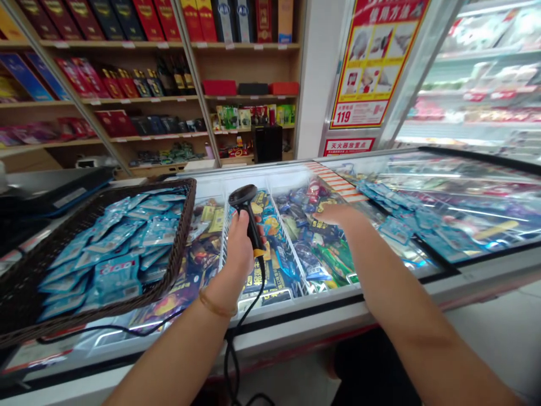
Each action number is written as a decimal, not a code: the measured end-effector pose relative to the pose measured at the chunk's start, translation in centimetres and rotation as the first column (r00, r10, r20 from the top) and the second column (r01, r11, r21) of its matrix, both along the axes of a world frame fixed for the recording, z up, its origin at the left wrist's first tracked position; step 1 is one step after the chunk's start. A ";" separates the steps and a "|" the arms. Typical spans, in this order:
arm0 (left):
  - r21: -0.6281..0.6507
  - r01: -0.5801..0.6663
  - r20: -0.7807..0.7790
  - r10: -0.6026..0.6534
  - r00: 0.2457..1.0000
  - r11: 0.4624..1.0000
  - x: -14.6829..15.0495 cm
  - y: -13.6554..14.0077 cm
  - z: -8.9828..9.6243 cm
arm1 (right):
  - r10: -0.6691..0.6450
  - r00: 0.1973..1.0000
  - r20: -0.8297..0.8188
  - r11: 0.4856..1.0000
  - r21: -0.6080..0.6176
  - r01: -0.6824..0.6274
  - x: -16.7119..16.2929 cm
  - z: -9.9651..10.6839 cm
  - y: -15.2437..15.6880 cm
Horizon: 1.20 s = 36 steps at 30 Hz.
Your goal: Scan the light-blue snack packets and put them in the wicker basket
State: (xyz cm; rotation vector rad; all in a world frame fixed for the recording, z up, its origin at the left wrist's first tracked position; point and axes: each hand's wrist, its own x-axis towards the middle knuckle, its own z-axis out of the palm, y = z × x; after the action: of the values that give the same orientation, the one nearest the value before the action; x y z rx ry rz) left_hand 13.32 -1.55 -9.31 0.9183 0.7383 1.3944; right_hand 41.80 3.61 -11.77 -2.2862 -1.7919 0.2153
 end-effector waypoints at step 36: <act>-0.046 0.267 -0.138 -0.271 0.953 0.963 0.7 -1.9 -1.1 | 0.065 0.919 -0.389 0.838 0.522 0.161 -1.5 0.4 0.8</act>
State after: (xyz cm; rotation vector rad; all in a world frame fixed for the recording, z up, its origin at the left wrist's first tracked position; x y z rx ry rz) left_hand 13.98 -3.41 -10.37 1.0639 0.7083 1.0845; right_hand 40.31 4.40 -11.38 -1.7284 -1.3613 0.1189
